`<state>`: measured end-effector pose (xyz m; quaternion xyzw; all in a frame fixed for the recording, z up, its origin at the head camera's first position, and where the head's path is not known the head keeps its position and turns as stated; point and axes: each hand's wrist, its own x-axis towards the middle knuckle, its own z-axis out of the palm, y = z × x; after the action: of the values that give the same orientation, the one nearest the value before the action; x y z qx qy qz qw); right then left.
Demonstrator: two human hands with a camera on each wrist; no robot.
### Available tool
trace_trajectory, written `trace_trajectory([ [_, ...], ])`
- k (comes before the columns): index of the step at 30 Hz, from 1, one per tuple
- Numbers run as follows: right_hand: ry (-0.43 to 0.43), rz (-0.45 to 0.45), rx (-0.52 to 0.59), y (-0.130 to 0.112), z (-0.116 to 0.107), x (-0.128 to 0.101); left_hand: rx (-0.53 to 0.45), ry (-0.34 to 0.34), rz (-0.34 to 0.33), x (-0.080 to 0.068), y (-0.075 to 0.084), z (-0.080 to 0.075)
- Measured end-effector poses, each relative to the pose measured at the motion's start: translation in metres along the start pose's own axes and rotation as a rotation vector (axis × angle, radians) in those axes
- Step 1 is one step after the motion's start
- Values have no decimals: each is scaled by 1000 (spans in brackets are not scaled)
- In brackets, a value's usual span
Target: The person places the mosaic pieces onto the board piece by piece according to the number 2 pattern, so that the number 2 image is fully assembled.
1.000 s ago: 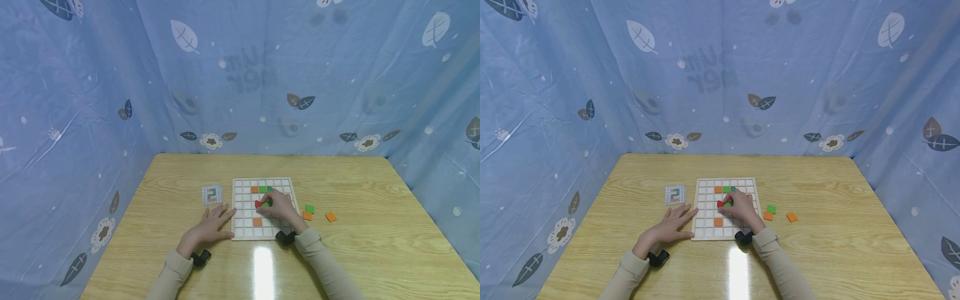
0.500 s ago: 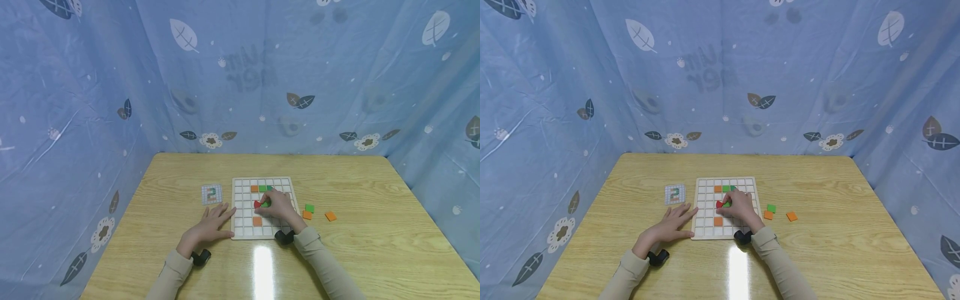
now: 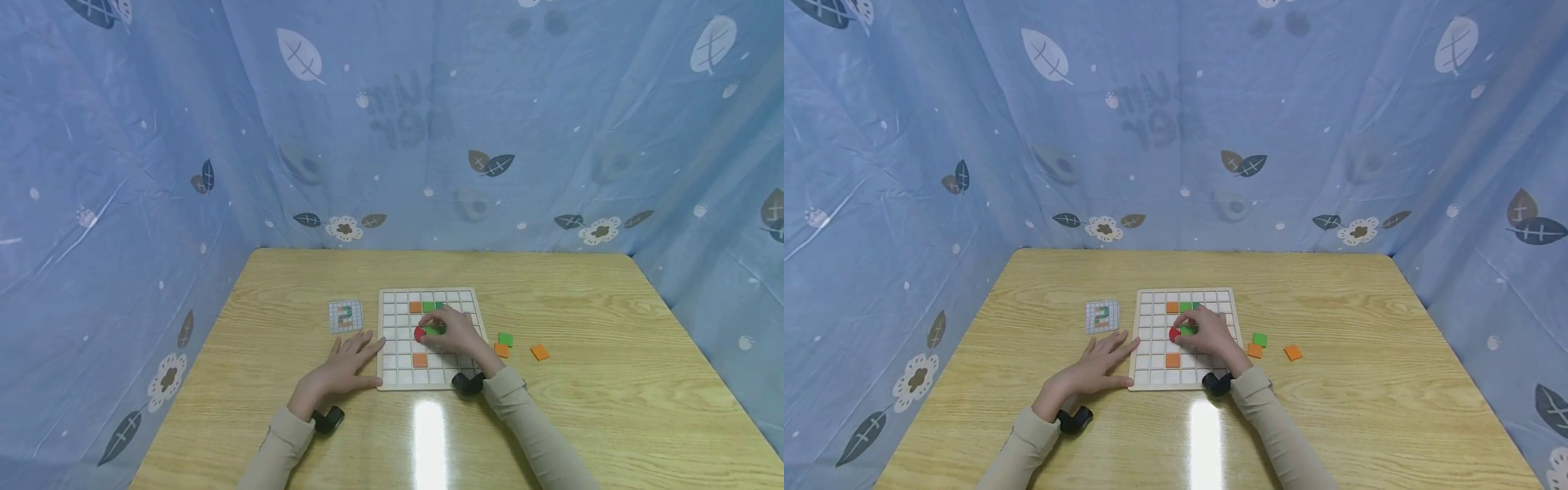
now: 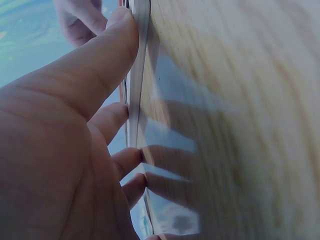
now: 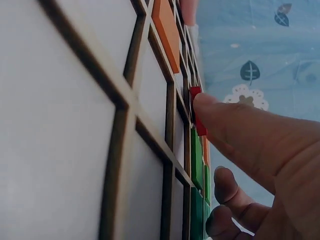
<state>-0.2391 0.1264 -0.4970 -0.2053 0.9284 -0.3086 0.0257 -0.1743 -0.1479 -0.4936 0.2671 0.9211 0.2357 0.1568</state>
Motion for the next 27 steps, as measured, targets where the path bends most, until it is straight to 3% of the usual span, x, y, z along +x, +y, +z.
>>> trace_trajectory([
  [7, -31, -50, -37, -2, 0, 1, 5, -1, -7, 0, 0, 1],
  [16, -15, -42, -58, -2, 1, 3, 15, 0, -10, 1, -2, 1],
  [22, -9, 10, -56, -1, 1, 4, 7, 1, -6, 1, -1, 0],
  [27, -10, -33, -77, -1, 1, 3, 15, -7, -15, 1, 0, 0],
])
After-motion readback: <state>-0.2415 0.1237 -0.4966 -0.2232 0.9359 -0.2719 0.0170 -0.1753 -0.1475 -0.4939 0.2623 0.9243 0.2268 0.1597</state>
